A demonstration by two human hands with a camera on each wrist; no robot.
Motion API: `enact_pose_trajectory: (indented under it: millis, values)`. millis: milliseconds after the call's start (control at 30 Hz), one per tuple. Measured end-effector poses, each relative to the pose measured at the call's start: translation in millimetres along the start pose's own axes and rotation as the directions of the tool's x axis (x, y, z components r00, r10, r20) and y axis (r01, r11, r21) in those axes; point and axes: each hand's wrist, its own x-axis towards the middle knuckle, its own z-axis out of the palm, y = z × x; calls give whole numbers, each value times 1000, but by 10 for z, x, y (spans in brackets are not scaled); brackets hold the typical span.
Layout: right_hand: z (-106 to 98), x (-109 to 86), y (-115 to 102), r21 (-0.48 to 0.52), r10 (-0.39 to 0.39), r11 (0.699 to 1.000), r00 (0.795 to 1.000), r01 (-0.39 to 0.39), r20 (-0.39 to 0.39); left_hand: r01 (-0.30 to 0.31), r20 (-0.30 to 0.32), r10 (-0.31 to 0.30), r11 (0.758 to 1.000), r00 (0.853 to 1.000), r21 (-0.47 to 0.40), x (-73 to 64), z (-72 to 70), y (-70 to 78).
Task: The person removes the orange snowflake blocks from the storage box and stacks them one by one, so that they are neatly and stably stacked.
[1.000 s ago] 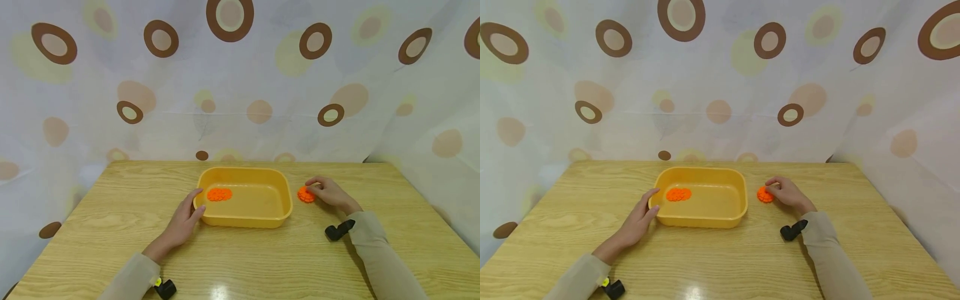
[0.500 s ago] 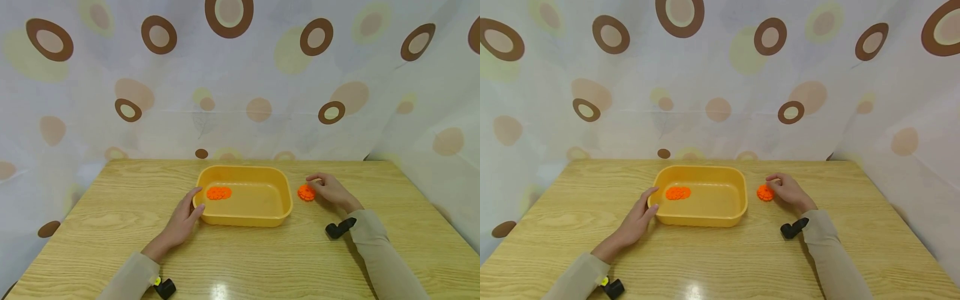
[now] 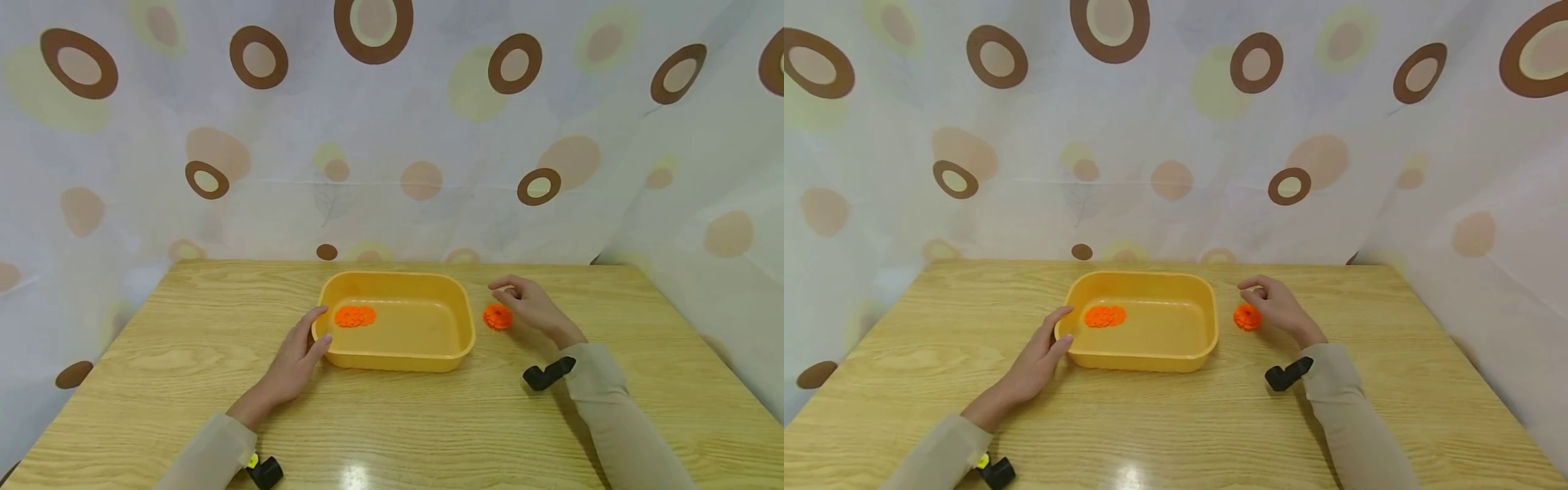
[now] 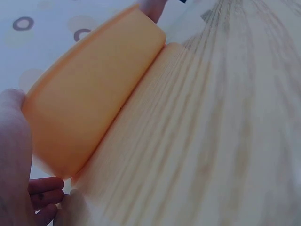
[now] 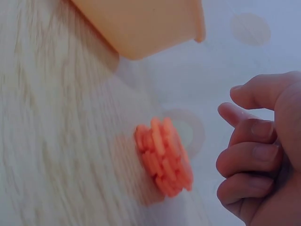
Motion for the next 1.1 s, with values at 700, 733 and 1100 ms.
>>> enact_pose_trajectory:
  millis: [700, 733, 1100]
  values:
    - [133, 138, -447, 37, -122, 992, 991, 120, 58, 2, 2, -2, 1000, 1000, 12, 7, -16, -5]
    - [135, 148, -473, 35, -125, 992, 990, 123, 61, -1, 2, 1, 1000, 1000, 11, 10, -13, -6]
    - [206, 288, -737, 46, -218, 976, 972, 214, 84, -1, 0, 1, 1000, 1000, 3, 4, -14, 4]
